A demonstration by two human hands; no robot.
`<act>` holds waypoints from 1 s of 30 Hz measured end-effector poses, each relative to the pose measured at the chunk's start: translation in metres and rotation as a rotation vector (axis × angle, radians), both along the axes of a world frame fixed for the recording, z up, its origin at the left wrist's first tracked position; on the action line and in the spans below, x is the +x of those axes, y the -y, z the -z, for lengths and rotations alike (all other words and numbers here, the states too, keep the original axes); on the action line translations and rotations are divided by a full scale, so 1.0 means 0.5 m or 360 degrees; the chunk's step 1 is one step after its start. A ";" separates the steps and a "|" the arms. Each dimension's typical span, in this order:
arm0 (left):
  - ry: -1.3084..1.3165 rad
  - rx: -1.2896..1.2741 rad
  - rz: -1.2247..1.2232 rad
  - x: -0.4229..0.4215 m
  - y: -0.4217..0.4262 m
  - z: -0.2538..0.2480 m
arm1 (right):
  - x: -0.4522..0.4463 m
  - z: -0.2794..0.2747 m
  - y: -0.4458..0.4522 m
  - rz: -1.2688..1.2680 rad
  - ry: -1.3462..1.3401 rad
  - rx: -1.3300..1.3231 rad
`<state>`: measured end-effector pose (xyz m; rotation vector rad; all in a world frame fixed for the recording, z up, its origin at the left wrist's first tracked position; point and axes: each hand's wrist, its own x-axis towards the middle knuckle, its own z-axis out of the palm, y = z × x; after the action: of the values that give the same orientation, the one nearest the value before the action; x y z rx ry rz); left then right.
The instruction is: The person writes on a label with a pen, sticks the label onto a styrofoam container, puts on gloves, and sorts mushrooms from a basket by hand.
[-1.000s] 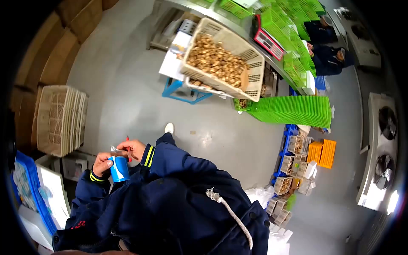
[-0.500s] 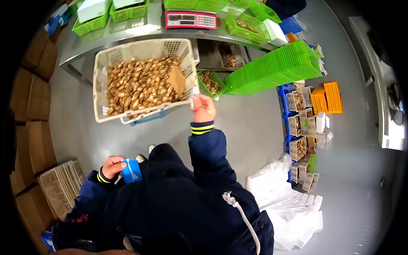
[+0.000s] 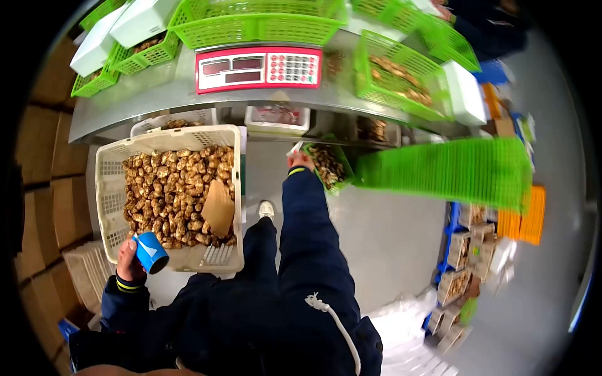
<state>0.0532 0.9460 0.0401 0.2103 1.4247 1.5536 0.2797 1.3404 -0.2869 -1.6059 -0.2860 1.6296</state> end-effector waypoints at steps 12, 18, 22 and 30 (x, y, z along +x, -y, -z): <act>0.0099 -0.0123 -0.0430 0.076 -0.053 -0.012 | -0.028 0.028 -0.092 -0.0427 -0.0410 0.0326; 0.0213 -0.0139 -0.0766 0.093 0.051 -0.025 | 0.011 -0.295 0.055 -0.0658 -0.0087 0.0721; 0.0245 0.0149 -0.0866 0.097 0.195 -0.009 | -0.102 -0.556 0.274 -0.1371 -0.0042 0.1513; -0.0050 0.0362 -0.1222 0.127 0.616 -0.085 | -0.304 -0.666 0.949 -0.2729 -0.0905 0.1456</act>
<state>0.1168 0.6379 0.0824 -0.2122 1.4282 2.3436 0.1276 0.8661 0.0459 0.1661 -2.0701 2.2986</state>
